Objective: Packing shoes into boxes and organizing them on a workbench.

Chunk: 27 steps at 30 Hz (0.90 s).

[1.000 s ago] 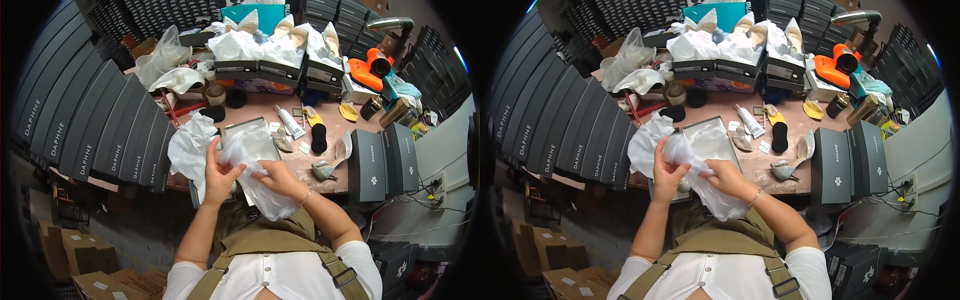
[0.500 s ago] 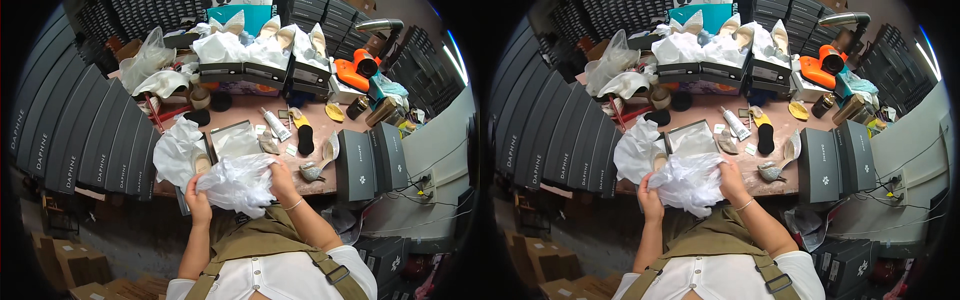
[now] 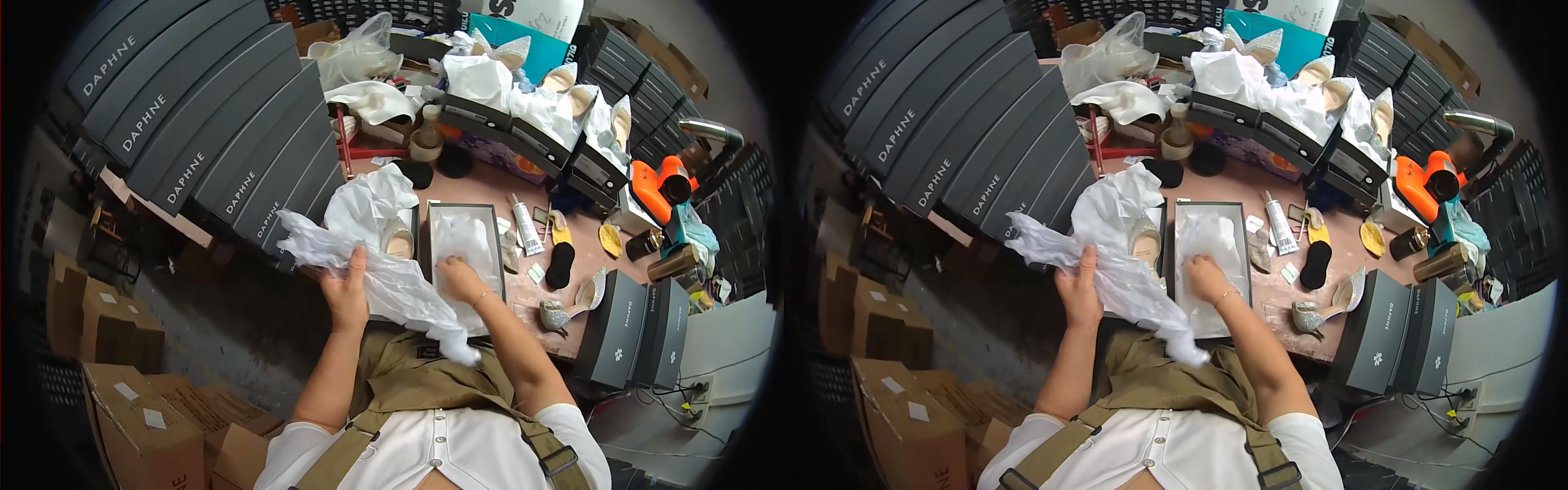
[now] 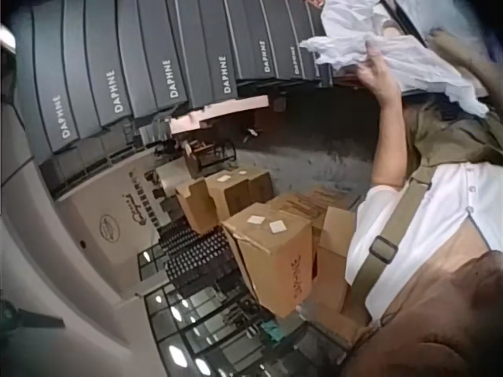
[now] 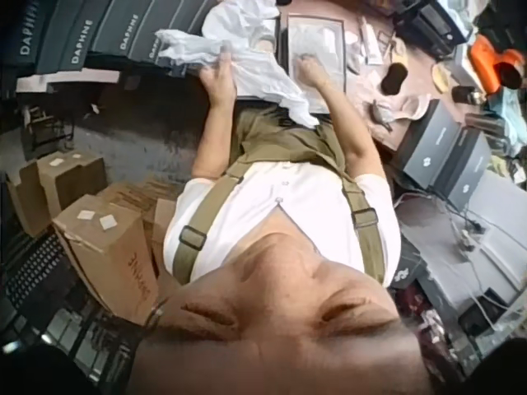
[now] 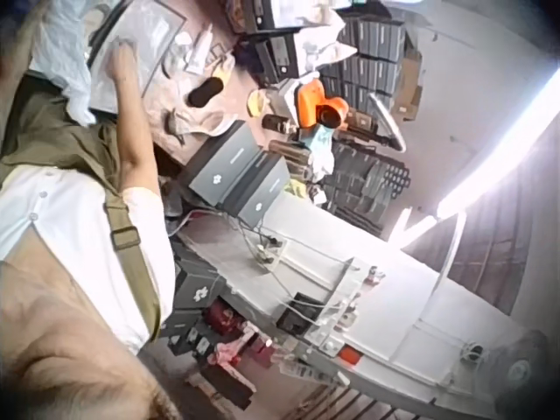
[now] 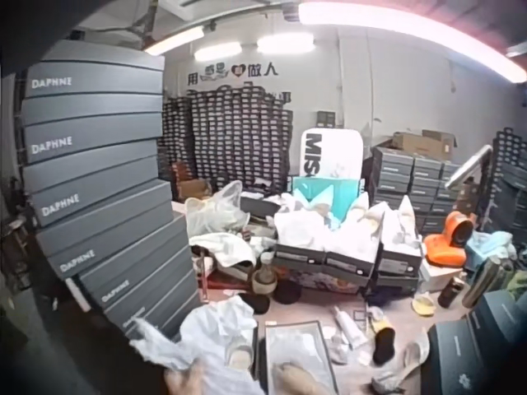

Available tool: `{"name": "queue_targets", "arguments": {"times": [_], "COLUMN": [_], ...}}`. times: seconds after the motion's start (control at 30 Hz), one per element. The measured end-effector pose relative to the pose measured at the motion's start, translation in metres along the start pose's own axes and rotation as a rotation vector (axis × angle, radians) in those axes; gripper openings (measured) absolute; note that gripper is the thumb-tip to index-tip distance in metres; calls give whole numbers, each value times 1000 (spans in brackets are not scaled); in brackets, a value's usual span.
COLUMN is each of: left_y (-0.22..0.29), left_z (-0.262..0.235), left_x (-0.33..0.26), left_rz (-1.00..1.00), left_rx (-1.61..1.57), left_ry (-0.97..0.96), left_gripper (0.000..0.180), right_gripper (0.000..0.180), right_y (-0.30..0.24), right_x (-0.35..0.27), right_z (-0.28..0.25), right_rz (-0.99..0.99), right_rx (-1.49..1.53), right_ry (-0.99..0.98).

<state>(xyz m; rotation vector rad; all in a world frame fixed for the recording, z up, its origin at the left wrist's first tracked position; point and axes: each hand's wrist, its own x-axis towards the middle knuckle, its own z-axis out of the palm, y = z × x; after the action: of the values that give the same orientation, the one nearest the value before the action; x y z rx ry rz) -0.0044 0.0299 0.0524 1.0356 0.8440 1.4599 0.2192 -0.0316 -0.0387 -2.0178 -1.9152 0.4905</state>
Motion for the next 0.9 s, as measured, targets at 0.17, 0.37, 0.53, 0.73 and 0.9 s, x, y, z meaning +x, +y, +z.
{"name": "queue_targets", "arguments": {"times": [0.17, 0.37, 0.53, 0.73, 0.9], "left_y": [1, 16, 17, 74, 65], "left_z": [-21, 18, -66, 26, 13], "left_x": [-6, 5, 45, 9, 34], "left_rz": [14, -198, 121, 592, 265], "left_rx": [129, -282, 109, 1175, 1049], "left_ry": [-108, 137, 216, -1161, -1352], "left_gripper": [35, 39, 38, 33, 13], "right_gripper": [44, 18, 12, 10, 10], "right_y": [-65, -88, -58, -84, -40], "right_x": [-23, -53, -89, -86, -112], "right_z": [-81, -82, -103, -117, -119], "right_rz": [-45, 114, 114, -127, 63], "right_rx": [413, 892, 531, 369, -38], "right_ry": [142, -4, 165, 87, 270]}}
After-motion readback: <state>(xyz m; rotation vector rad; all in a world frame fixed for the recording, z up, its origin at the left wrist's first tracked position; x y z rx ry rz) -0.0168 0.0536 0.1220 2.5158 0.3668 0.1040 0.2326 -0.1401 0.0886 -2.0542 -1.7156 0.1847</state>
